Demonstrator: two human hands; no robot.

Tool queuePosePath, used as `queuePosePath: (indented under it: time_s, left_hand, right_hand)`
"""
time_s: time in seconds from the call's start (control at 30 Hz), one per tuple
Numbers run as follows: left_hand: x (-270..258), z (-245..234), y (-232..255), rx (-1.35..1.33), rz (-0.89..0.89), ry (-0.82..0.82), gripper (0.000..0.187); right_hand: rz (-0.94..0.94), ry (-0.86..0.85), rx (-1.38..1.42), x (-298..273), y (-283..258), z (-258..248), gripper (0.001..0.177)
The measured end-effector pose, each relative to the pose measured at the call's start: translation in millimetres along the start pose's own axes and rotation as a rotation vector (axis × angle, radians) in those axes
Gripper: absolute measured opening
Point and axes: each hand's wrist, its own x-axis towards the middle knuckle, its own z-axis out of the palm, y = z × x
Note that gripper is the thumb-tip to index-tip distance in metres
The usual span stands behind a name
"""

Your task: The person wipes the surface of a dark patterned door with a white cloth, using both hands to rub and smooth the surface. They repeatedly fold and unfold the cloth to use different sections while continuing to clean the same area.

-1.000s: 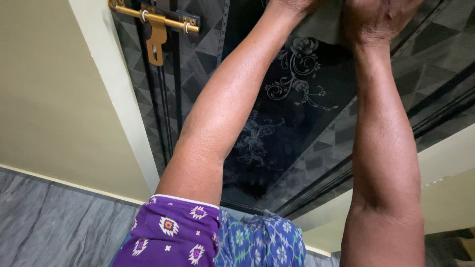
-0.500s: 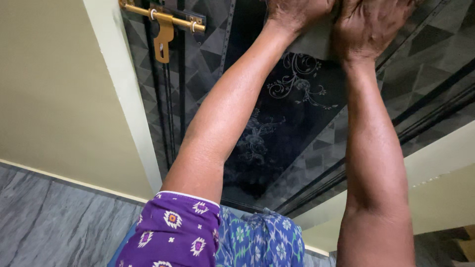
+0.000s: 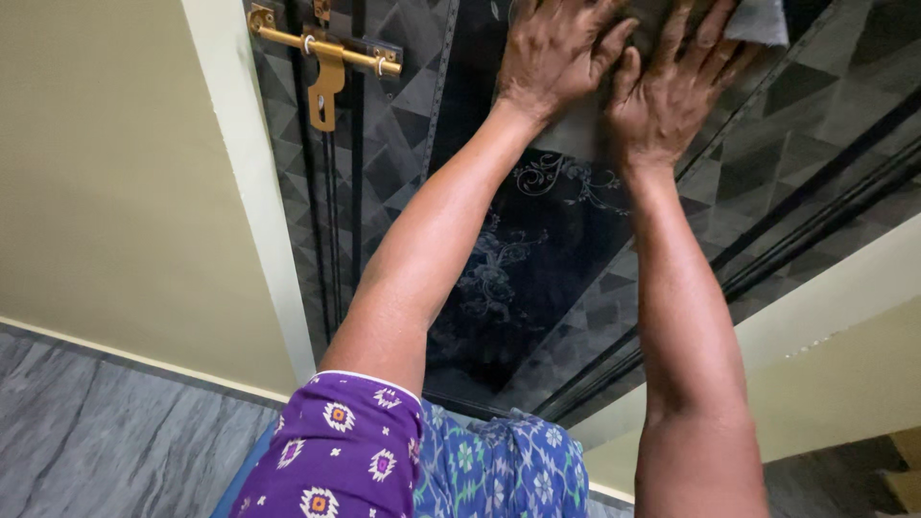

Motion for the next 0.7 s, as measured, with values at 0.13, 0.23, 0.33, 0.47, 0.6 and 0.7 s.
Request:
queuePosePath:
  time_s: [0.13,0.23,0.33,0.47,0.6,0.7]
  left_hand:
    - [-13,-4,0,0.135,0.052,0.015,0.05]
    - [-19,-5,-2,0.068,0.118,0.08,0.054]
    - [-27,-13,0,0.076,0.113,0.004,0.052]
    - [-33,-27,5,0.051,0.105,-0.015,0.056]
    - [-41,-36,11,0.092,0.093,-0.065,0.053]
    - [-49,-40,14,0.092,0.083,-0.089,0.053]
  right_hand:
    - [-0.082,0.225,0.094,-18,6,28,0.065]
    - [-0.124,0.274,0.128,-28,10,38,0.062]
    - [-0.112,0.221,0.114,-39,9,40,0.064]
    - [-0.104,0.185,0.124,-49,6,40,0.064]
    - [-0.112,0.14,0.106,-60,6,39,0.067]
    - [-0.106,0.097,0.109,-69,5,42,0.069]
